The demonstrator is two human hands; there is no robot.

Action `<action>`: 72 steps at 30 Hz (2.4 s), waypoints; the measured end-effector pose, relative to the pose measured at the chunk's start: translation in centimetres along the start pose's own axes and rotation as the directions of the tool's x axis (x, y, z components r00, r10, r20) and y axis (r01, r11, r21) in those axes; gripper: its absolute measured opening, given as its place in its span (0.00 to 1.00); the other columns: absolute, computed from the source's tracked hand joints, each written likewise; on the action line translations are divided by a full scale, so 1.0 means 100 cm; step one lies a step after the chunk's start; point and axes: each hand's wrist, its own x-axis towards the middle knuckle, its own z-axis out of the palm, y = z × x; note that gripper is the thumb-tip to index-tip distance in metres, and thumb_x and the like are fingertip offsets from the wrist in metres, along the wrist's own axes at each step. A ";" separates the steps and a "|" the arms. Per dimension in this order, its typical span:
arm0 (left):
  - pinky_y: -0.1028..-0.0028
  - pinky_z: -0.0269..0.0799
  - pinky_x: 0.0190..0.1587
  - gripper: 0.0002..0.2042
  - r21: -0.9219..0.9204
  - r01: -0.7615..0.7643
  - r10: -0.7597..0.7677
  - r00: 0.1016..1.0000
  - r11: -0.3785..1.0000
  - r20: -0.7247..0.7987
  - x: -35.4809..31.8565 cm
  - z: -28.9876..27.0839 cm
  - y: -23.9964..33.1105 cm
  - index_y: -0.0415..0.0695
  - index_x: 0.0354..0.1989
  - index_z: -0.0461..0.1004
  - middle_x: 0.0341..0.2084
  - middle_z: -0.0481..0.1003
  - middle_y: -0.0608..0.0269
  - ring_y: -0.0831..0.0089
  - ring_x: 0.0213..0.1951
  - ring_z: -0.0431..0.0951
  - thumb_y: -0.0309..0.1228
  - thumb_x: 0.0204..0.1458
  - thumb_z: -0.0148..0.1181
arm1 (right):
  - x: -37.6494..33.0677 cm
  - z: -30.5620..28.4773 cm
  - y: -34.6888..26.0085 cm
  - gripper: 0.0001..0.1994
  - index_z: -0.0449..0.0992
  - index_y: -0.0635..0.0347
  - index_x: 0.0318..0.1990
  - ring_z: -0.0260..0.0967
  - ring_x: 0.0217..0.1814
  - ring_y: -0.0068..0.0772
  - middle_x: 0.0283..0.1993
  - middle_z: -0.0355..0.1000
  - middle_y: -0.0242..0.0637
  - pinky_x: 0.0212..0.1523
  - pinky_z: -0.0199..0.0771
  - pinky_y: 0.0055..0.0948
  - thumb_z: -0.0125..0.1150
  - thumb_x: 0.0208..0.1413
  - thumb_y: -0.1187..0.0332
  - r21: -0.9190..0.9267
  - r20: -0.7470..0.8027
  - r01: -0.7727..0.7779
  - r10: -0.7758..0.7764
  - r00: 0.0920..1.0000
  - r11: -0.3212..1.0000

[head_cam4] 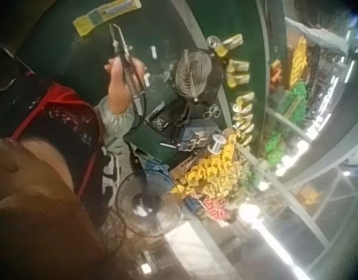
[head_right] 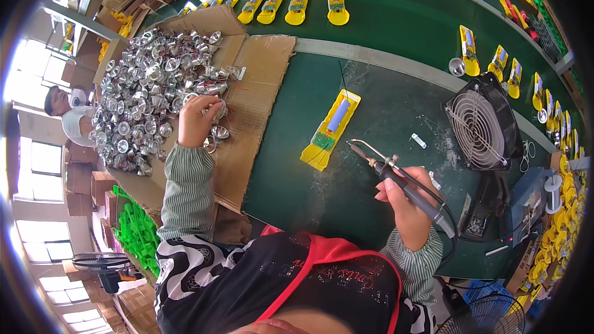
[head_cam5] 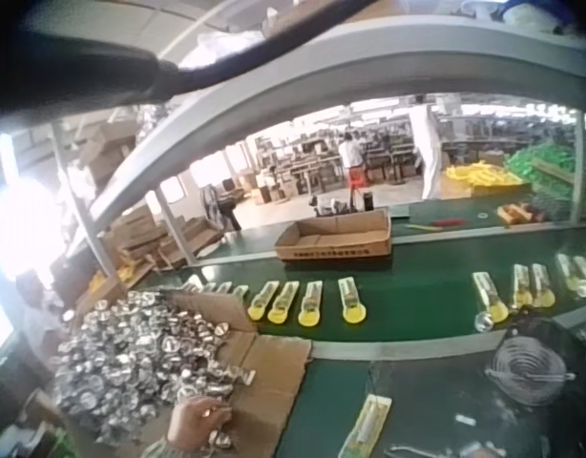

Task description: The person solders circuit components onto flashlight casings using a soldering iron and places the assembled units onto a conveyor belt.

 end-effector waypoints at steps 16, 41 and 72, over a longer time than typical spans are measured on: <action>0.68 0.68 0.34 0.04 -0.241 -0.071 0.110 0.982 0.968 0.152 -0.016 0.037 0.111 0.39 0.29 0.75 0.23 0.74 0.58 0.64 0.30 0.72 0.24 0.44 0.60 | 0.016 0.004 0.006 0.08 0.67 0.70 0.38 0.74 0.28 0.25 0.30 0.74 0.43 0.31 0.77 0.22 0.57 0.52 0.78 0.068 0.083 -0.027 0.021 0.996 0.997; 0.66 0.68 0.36 0.05 -0.343 0.093 0.060 0.910 0.935 0.410 -0.031 0.089 0.133 0.37 0.25 0.68 0.28 0.72 0.56 0.58 0.33 0.73 0.23 0.44 0.58 | 0.039 0.028 0.027 0.08 0.69 0.71 0.38 0.74 0.29 0.24 0.30 0.74 0.42 0.29 0.77 0.22 0.58 0.52 0.77 0.097 0.212 -0.105 0.082 0.974 0.990; 0.70 0.70 0.35 0.04 -0.425 0.183 -0.055 0.954 0.887 0.295 -0.046 0.073 0.138 0.36 0.31 0.75 0.25 0.74 0.57 0.64 0.33 0.74 0.22 0.47 0.58 | 0.026 0.014 0.018 0.08 0.68 0.71 0.38 0.74 0.29 0.26 0.30 0.74 0.43 0.30 0.77 0.23 0.58 0.51 0.79 0.112 0.177 -0.061 0.041 0.983 0.992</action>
